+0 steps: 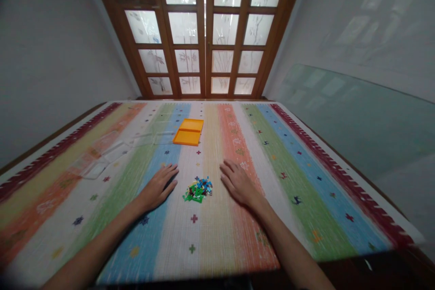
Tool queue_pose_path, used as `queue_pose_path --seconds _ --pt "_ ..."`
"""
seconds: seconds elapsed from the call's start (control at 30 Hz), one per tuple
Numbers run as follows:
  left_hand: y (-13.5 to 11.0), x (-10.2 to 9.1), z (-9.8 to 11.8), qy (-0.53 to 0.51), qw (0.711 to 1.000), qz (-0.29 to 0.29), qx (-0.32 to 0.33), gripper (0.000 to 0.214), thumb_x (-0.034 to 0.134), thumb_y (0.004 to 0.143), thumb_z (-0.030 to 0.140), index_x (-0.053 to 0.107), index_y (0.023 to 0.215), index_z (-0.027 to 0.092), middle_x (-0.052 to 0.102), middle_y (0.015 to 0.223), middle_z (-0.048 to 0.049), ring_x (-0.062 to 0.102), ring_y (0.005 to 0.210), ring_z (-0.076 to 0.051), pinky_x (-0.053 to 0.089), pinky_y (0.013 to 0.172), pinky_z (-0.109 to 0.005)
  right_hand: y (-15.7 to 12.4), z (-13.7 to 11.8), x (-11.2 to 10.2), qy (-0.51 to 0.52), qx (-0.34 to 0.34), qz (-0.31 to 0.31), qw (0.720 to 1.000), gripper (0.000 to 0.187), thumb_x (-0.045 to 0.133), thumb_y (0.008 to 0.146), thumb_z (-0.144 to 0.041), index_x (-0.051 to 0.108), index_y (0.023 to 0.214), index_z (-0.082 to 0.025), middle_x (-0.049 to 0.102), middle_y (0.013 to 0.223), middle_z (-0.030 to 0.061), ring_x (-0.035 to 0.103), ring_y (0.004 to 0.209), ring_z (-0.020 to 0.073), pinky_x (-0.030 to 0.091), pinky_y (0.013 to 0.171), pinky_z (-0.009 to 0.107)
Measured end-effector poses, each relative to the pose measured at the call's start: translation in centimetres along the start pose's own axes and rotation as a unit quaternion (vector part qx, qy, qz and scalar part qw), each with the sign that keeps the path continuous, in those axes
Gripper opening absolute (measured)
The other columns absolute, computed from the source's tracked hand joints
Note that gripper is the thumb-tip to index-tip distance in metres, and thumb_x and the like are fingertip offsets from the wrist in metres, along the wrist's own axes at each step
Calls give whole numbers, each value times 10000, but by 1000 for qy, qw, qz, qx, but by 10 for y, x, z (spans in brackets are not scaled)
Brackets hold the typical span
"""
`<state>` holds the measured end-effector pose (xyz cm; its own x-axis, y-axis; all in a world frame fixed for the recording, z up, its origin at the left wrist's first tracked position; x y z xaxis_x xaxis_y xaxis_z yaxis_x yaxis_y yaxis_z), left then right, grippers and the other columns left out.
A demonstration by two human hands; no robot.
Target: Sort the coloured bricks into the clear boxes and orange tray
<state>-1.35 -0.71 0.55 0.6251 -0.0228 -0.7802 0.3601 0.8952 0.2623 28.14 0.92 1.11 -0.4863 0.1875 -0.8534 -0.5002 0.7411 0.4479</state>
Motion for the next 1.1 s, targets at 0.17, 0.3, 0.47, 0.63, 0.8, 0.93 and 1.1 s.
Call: queue_pose_path --seconds 0.17,0.3,0.47,0.63,0.8,0.93,1.1 --pt "0 2 1 15 1000 3 5 414 488 973 415 624 1294 190 543 1474 -144 405 1443 -329 224 1225 -594 -1 5 6 -23 3 4 1000 311 451 1015 -315 658 1209 -188 633 1303 155 568 1201 304 480 1003 533" --pt "1 2 2 18 1000 1 4 420 480 973 415 624 1293 185 538 1477 -151 397 1445 -340 232 1220 -598 16 7 5 4 -9 9 1000 269 452 1003 -274 694 1078 -185 683 1165 143 607 1110 280 501 958 500" --pt "1 2 3 10 1000 7 10 409 486 975 396 629 1283 169 542 1470 -165 397 1444 -347 238 1215 -600 72 -4 15 39 -47 29 998 226 516 969 -247 684 1088 -155 662 1171 151 591 1119 257 495 979 440" --pt "-1 6 1 78 996 13 34 390 474 993 353 598 1318 177 551 1466 -150 426 1431 -315 289 1205 -575 145 -24 43 12 -51 -11 999 270 568 931 -214 667 1171 -140 652 1175 148 576 1099 253 467 981 399" --pt "-2 8 2 148 987 14 55 393 441 1016 334 577 1340 157 559 1459 -147 441 1423 -301 340 1191 -551 188 -34 67 -63 -9 -79 995 339 605 915 -235 660 1232 -127 647 1201 169 563 1109 284 436 943 390" --pt "-3 7 3 162 985 14 55 391 440 1020 332 573 1347 165 561 1460 -135 442 1423 -295 345 1192 -544 198 -38 76 -74 -15 -99 992 261 599 923 -224 714 1138 -130 684 1110 162 590 1064 286 422 896 373" --pt "-3 6 4 154 986 12 59 396 421 1027 346 572 1347 169 565 1455 -137 442 1424 -291 354 1185 -548 194 -33 75 -87 -21 -117 989 221 560 935 -158 732 1072 -139 702 1062 141 605 1008 250 395 839 330"
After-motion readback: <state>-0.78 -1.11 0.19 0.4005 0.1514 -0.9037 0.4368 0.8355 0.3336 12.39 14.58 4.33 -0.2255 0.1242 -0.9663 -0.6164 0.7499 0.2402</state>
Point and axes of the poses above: each hand's wrist, its own y-axis towards the middle knuckle, its own x-axis out of the palm, z = x × y, the point moved 6 cm from there along y, towards the middle knuckle
